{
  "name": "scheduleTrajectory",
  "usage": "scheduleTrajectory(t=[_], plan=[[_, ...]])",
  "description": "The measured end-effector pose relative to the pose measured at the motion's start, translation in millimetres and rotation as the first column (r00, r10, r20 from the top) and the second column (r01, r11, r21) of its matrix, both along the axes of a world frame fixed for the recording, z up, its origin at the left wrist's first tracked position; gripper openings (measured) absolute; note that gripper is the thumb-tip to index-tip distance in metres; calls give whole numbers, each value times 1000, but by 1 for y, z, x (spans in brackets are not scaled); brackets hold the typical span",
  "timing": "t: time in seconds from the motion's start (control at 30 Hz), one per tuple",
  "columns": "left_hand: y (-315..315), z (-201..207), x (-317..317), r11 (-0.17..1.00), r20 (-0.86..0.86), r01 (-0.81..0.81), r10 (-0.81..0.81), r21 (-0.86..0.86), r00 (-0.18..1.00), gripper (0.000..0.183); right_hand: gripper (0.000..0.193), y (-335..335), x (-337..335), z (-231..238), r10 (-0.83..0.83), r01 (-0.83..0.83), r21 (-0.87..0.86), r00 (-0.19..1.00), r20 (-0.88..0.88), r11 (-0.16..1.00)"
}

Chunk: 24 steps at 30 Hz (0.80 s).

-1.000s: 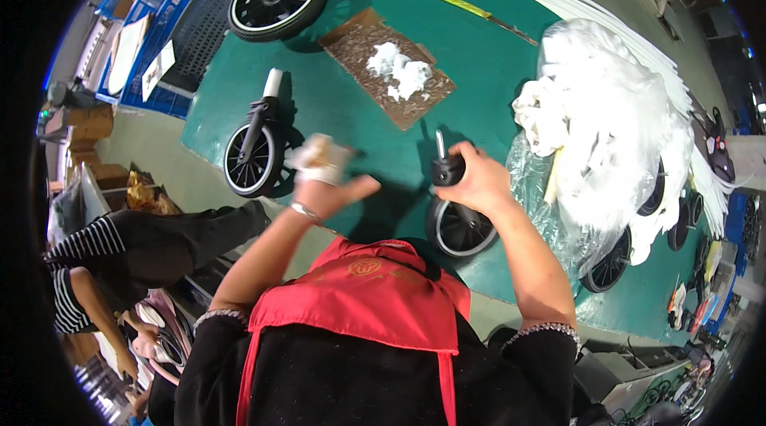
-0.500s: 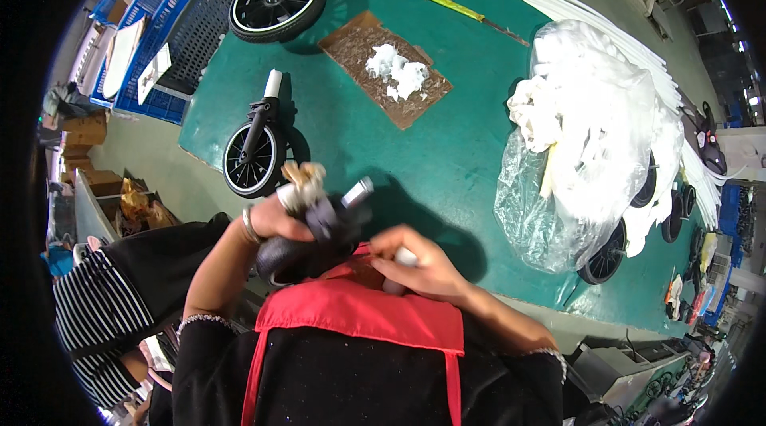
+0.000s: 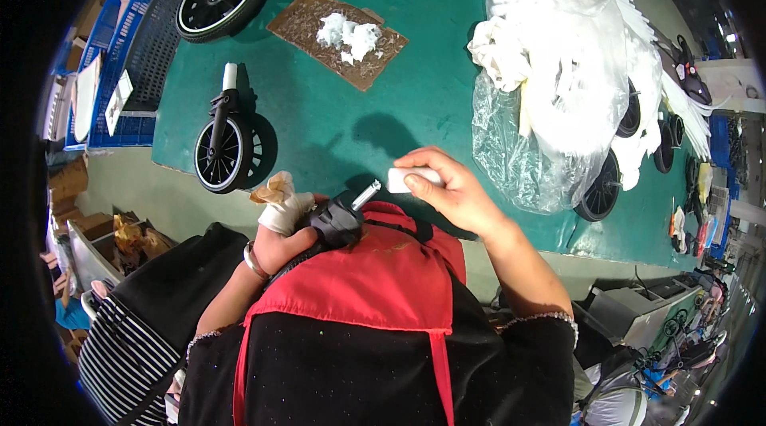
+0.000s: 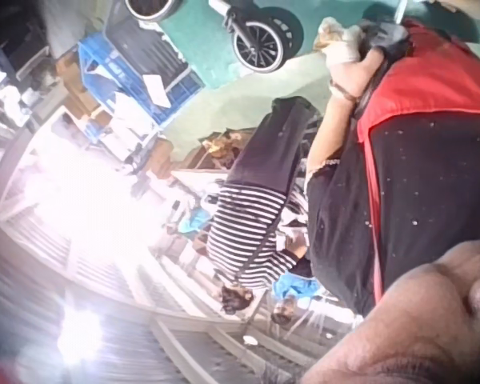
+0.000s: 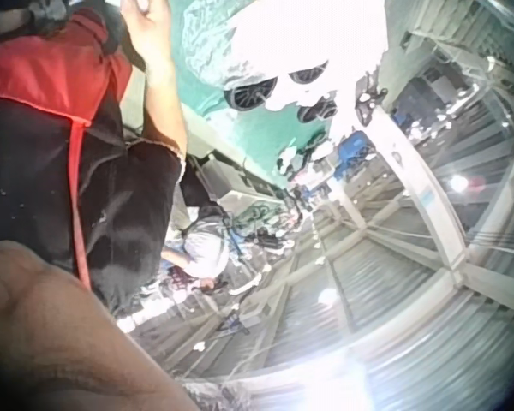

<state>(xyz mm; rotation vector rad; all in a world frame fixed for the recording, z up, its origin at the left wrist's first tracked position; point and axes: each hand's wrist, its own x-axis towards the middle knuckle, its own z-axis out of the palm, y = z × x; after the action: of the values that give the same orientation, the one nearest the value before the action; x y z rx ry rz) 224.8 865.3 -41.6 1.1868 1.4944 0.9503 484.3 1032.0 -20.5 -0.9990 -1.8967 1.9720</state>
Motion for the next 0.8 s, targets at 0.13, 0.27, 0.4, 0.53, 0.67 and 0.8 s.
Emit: scheduleTrajectory(t=[0.13, 0.27, 0.4, 0.53, 0.67, 0.8], plan=[[-1, -5, -3, 1000, -48, -15, 14, -11, 999, 44, 23, 5, -13, 0, 73, -79, -44, 991, -114, 996], [0, 0, 2, 999, -74, -42, 44, 31, 996, 45, 21, 21, -23, 6, 171, -168, 45, 981, -90, 985], [2, 4, 3, 997, -133, 3, 7, 76, 991, 45, 21, 27, -26, 6, 267, -239, 244, 960, -88, 940], [0, 7, 9, 1000, -46, 11, -10, 27, 999, 47, 21, 23, -32, 13, 398, -361, 285, 914, -81, 888], [-2, 8, 12, 999, -35, 28, -27, 23, 999, 49, 21, 2, -38, 8, 420, -364, 317, 898, -130, 876], [-6, 7, 9, 999, -6, 38, -38, 8, 999, 49, 20, -11, -49, 2, 470, -434, 277, 879, -77, 857]])
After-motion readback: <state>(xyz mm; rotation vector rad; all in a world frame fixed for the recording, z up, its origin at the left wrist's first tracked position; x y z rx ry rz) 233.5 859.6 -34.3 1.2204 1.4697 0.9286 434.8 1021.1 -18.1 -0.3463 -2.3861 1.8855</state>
